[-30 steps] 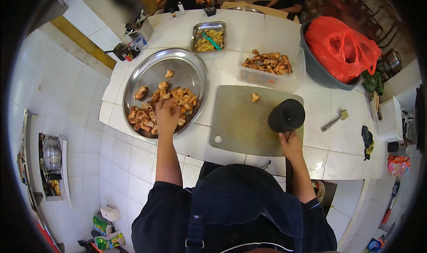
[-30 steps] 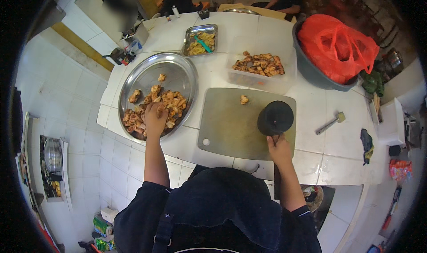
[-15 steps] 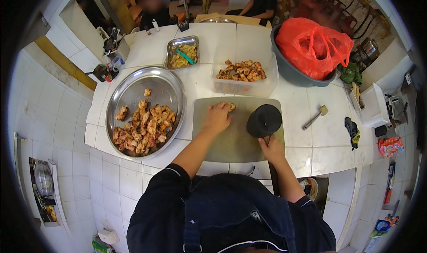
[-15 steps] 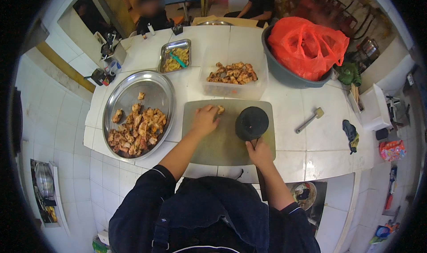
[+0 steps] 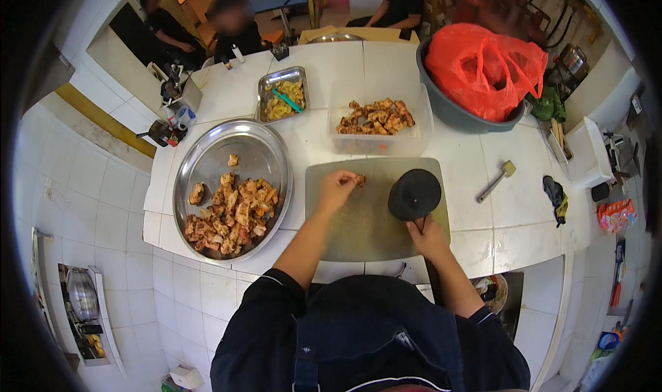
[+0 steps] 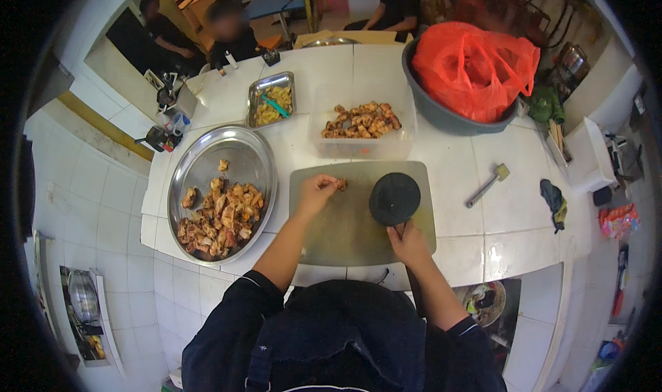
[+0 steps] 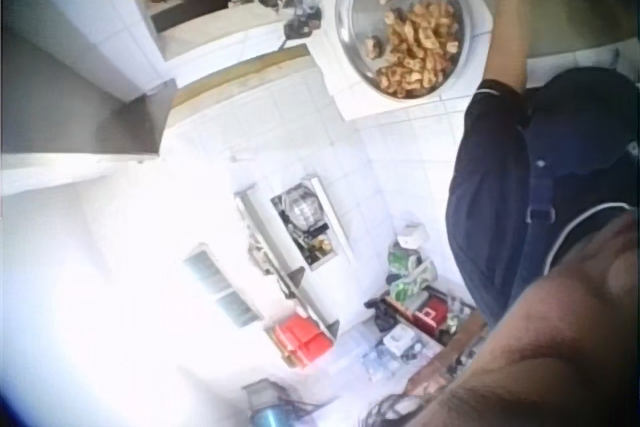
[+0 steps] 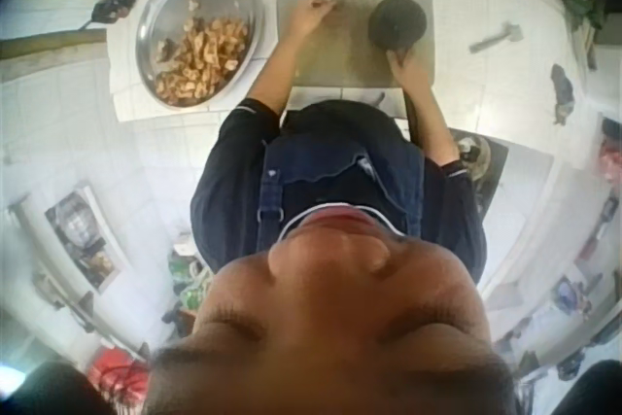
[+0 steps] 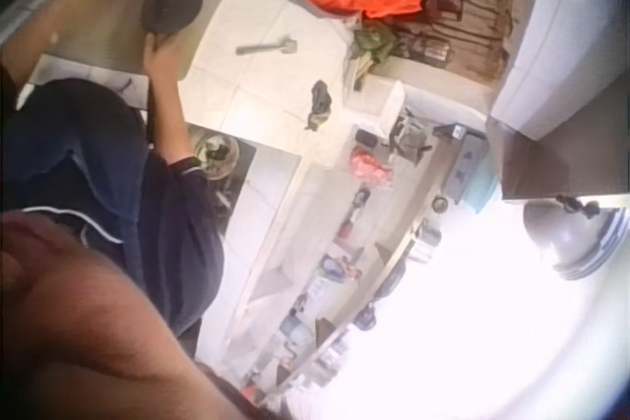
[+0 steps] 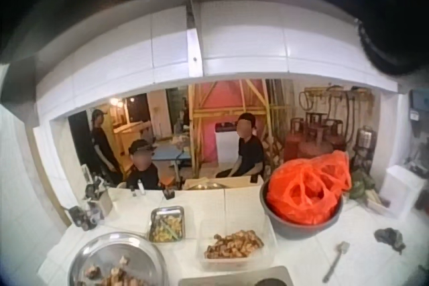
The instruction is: The person uses a black meat mallet to pound pieces of marinated meat on a cutting board. They repeatedly pick up individual pieces from a metal bowl, place them on the board, and strike them with the mallet to flatten them. The flattened pieces are then moved to a plastic container.
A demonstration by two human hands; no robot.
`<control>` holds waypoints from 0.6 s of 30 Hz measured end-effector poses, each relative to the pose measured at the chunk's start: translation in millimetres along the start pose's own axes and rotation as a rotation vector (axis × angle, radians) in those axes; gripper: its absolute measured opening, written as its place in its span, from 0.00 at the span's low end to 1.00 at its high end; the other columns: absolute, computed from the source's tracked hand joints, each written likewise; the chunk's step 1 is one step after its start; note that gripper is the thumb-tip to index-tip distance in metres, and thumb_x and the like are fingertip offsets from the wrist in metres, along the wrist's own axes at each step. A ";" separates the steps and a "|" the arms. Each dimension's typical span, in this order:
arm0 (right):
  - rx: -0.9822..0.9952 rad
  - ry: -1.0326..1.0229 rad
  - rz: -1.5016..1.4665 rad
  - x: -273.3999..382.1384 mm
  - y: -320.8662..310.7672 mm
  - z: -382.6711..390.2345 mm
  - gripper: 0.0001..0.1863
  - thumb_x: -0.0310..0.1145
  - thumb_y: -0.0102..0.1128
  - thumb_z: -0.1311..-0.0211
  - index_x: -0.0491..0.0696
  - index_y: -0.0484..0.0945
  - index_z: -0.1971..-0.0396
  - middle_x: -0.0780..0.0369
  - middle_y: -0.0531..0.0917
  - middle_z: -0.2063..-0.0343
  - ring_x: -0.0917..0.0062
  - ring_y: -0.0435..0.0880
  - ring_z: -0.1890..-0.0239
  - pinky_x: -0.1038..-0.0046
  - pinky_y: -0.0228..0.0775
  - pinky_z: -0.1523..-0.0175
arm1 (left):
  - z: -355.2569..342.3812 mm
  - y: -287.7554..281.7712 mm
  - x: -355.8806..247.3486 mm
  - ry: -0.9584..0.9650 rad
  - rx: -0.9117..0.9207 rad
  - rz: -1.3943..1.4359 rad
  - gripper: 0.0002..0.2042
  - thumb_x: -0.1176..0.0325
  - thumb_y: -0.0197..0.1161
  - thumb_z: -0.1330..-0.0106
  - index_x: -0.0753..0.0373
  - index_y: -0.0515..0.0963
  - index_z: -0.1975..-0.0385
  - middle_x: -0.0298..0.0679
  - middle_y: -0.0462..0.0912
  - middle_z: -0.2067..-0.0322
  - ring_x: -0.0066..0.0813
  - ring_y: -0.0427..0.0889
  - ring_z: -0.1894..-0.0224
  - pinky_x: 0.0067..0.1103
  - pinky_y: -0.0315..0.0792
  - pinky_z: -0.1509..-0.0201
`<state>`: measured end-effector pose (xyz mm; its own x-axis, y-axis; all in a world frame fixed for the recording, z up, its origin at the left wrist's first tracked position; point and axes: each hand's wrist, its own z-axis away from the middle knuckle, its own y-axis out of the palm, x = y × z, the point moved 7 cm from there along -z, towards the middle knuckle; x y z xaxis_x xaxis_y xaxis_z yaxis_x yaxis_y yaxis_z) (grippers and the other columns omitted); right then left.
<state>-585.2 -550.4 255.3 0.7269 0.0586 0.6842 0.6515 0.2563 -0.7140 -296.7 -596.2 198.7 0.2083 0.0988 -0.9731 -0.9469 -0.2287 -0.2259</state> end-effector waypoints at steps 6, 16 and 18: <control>-0.016 -0.004 -0.038 4.2 -5.6 1.9 0.23 0.42 0.61 0.40 0.34 0.71 0.62 0.40 0.81 0.70 0.42 0.80 0.64 0.51 0.73 0.59 | 43.7 -71.2 -28.6 -0.151 -0.045 0.398 0.06 0.74 0.66 0.39 0.67 0.82 0.64 0.34 0.83 0.70 0.20 0.76 0.70 0.17 0.70 0.66; -0.005 -0.004 0.016 -0.9 -0.8 1.3 0.24 0.43 0.62 0.42 0.35 0.71 0.61 0.40 0.81 0.71 0.44 0.81 0.63 0.52 0.72 0.59 | 134.2 -220.9 -121.8 0.277 -0.577 -0.765 0.21 0.68 0.66 0.42 0.65 0.76 0.47 0.51 0.77 0.49 0.42 0.77 0.49 0.33 0.69 0.44; -0.027 -0.031 -0.016 -4.8 1.0 0.9 0.24 0.44 0.62 0.42 0.35 0.71 0.61 0.41 0.81 0.71 0.44 0.81 0.63 0.52 0.72 0.58 | 150.9 -199.8 -163.7 0.509 -0.787 -1.073 0.25 0.66 0.65 0.42 0.63 0.73 0.43 0.54 0.71 0.43 0.51 0.71 0.42 0.39 0.63 0.38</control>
<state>-588.2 -549.6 251.5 0.7099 0.0844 0.6992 0.6686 0.2314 -0.7067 -178.5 -420.6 410.0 0.9495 0.2509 -0.1885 0.0691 -0.7530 -0.6544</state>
